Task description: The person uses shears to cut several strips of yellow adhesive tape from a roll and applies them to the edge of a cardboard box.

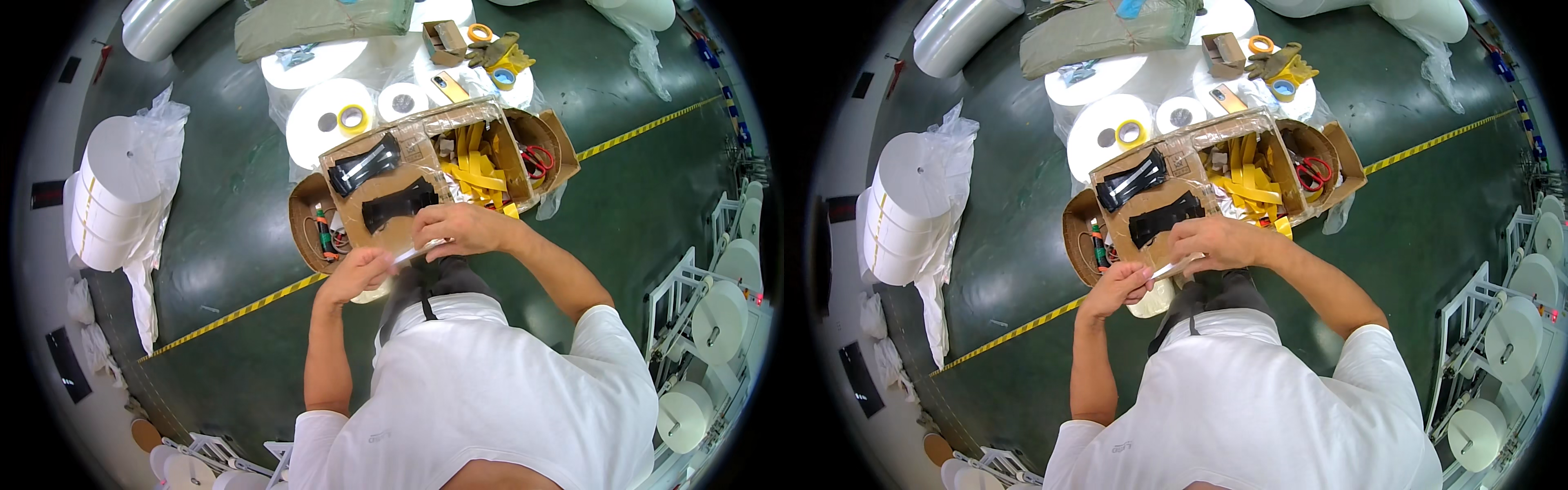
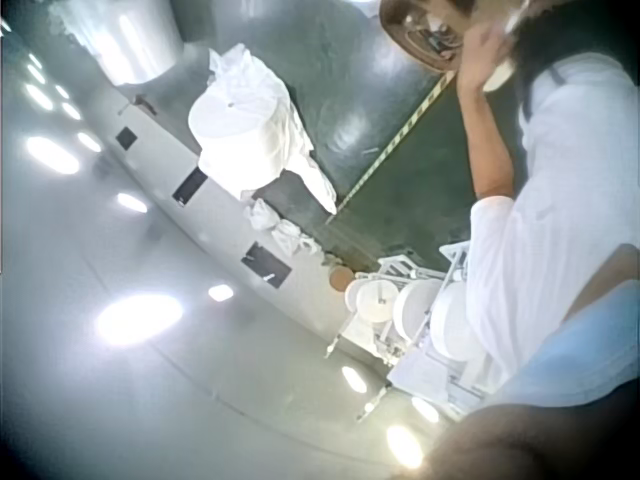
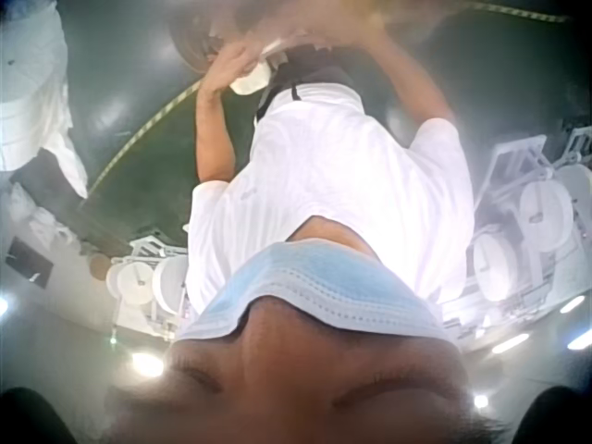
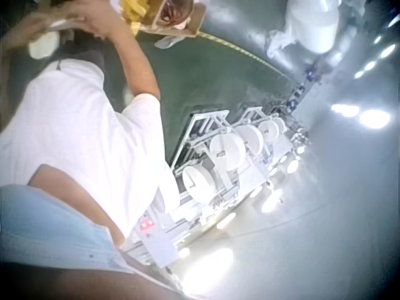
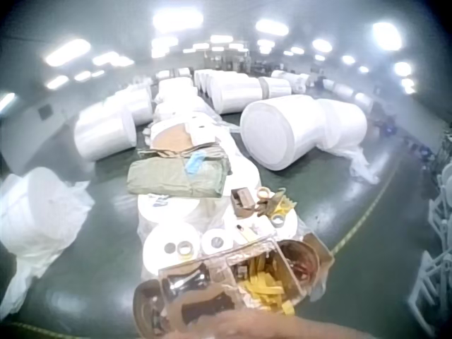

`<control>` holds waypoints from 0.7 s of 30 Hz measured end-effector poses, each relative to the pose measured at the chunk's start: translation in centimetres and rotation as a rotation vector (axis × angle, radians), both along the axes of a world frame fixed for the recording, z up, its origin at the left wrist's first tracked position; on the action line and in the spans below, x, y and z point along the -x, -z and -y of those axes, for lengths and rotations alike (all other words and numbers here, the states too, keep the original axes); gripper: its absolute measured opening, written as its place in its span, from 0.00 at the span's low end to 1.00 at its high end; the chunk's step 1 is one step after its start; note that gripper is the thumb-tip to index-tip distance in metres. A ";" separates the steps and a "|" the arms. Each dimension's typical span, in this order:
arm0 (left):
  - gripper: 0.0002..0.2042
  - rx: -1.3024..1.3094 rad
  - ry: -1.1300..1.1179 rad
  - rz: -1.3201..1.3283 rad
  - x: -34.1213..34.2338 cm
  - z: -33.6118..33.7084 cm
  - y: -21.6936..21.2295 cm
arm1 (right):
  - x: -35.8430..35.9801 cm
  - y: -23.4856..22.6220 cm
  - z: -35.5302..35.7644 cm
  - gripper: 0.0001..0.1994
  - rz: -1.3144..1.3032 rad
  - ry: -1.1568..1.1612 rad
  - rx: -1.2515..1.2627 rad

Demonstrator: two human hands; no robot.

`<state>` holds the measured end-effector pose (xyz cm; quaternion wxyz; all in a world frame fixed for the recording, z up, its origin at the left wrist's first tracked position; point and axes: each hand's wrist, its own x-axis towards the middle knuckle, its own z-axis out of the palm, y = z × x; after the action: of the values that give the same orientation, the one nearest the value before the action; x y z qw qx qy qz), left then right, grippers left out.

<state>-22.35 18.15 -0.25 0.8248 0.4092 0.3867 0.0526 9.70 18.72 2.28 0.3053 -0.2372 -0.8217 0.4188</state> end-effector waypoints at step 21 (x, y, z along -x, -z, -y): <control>0.17 -0.544 -0.073 -0.187 -0.8 0.8 0.6 | -0.6 1.0 0.6 0.06 0.055 0.421 0.745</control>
<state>-21.53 17.37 -0.80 0.6431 0.6042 0.4473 0.1459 10.31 18.07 1.30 0.2554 -0.5050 -0.5560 0.6088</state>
